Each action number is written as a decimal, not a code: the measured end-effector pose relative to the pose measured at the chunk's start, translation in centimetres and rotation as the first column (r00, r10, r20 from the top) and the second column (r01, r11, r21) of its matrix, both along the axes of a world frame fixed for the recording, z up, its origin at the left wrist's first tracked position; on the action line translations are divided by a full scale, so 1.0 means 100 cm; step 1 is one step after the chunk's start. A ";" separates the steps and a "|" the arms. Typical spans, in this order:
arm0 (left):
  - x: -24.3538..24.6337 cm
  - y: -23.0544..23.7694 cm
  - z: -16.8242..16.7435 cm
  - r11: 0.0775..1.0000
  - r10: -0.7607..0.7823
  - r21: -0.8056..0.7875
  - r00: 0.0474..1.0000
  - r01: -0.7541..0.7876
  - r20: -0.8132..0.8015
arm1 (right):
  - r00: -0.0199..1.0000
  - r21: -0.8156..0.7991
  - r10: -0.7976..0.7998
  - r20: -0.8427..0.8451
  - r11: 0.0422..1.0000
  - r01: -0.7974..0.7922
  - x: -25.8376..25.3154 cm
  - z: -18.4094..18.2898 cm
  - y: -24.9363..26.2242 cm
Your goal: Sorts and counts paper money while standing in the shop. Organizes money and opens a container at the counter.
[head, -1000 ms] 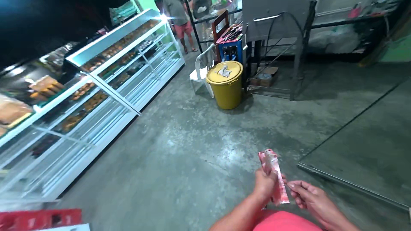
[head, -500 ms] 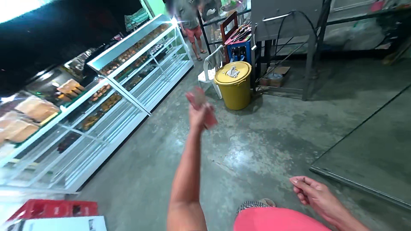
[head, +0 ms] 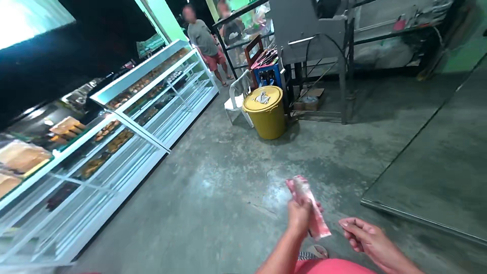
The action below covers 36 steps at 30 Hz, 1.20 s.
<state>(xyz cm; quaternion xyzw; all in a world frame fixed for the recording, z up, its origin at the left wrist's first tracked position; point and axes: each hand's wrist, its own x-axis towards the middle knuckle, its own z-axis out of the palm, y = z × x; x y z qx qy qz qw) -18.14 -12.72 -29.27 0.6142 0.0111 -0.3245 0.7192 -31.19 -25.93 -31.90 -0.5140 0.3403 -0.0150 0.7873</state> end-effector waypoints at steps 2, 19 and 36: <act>-0.018 -0.006 -0.011 0.998 -0.070 -0.003 0.998 0.070 0.009 | 1.000 -0.015 0.010 -0.012 1.000 -0.010 0.000 0.000 0.003; -0.038 -0.009 -0.020 0.992 -0.093 0.093 0.988 0.082 0.121 | 0.992 -0.030 0.107 0.059 0.994 -0.106 0.005 0.000 -0.002; -0.011 -0.043 -0.035 0.958 -0.283 0.074 0.957 0.278 0.070 | 0.993 -0.026 -0.116 -0.022 0.993 0.115 0.008 0.000 -0.013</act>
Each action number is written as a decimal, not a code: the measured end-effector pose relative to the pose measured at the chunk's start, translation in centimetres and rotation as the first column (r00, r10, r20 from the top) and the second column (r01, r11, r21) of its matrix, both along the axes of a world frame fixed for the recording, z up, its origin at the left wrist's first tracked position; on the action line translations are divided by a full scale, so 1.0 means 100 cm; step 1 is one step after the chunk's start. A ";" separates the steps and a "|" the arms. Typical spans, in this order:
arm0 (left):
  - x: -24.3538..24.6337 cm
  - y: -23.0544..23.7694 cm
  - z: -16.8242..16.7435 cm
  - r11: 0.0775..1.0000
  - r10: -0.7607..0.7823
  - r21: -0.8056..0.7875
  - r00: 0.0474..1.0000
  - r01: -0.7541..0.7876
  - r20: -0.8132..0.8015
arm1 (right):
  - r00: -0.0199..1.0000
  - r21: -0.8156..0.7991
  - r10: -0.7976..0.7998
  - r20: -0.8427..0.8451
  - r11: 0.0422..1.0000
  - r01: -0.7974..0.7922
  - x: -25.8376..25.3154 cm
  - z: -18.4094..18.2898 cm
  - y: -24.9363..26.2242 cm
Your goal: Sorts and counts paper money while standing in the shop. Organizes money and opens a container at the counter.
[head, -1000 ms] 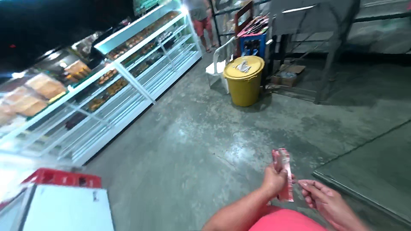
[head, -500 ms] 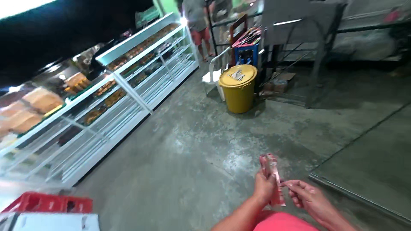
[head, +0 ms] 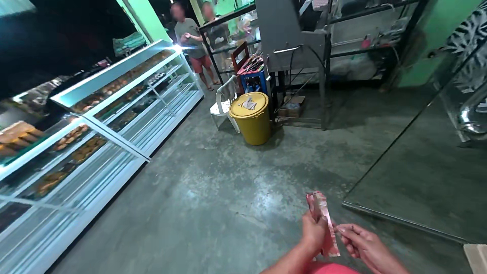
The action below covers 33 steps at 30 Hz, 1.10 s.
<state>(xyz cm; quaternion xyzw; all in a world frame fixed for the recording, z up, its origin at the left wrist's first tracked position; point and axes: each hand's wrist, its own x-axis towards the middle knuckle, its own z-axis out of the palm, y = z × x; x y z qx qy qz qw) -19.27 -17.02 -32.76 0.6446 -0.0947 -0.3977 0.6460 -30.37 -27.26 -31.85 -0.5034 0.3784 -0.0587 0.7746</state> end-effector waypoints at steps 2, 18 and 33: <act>0.007 -0.002 0.000 1.000 0.000 -0.004 0.998 0.000 -0.059 | 1.000 -0.001 -0.008 -0.023 1.000 0.008 0.004 -0.001 0.000; 0.040 -0.019 0.003 0.988 -0.010 -0.141 0.891 -0.061 -0.455 | 0.996 -0.097 0.001 -0.086 0.995 -0.009 0.039 0.003 0.017; -0.013 -0.087 0.052 0.945 -0.230 -0.308 0.896 0.111 -0.381 | 0.926 -0.065 -0.326 0.188 0.937 0.343 -0.053 0.022 -0.003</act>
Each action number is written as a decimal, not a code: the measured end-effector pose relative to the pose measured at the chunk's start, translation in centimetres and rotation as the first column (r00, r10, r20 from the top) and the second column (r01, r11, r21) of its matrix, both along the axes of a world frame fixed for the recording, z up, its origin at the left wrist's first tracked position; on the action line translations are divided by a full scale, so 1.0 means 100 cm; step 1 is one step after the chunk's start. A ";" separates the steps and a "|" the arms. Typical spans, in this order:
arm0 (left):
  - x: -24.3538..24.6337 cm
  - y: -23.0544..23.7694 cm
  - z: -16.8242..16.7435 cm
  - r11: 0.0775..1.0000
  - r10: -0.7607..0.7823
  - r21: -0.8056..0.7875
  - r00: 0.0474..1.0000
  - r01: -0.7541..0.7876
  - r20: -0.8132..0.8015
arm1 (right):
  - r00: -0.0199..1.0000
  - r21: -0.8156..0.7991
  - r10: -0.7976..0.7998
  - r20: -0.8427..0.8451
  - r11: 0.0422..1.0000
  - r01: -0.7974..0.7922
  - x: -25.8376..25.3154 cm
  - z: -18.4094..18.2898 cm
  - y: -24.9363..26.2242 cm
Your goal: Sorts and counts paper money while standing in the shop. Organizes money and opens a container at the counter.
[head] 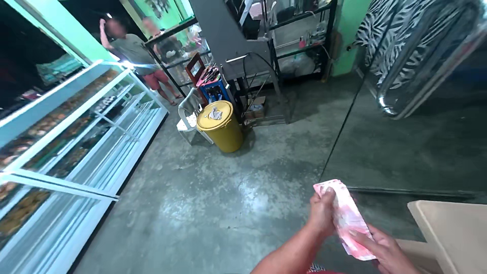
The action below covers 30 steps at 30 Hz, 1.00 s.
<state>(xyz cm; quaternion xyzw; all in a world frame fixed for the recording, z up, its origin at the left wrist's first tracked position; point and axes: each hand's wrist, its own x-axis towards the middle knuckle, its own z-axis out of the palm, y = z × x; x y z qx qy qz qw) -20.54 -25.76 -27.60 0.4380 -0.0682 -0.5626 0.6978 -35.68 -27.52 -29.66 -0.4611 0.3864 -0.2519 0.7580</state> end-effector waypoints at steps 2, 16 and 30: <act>-0.024 0.009 0.001 0.990 -0.140 -0.013 0.990 0.140 0.037 | 0.999 0.045 -0.015 0.043 0.999 0.013 -0.019 -0.001 -0.001; -0.090 0.039 -0.013 0.972 0.036 0.224 0.986 -0.072 0.162 | 0.988 -0.043 0.026 -0.152 0.999 -0.033 -0.106 -0.035 -0.016; -0.179 -0.004 -0.021 0.858 -0.490 0.165 0.676 0.487 0.550 | 0.880 -0.303 -0.475 -0.005 0.839 0.452 -0.163 -0.026 -0.015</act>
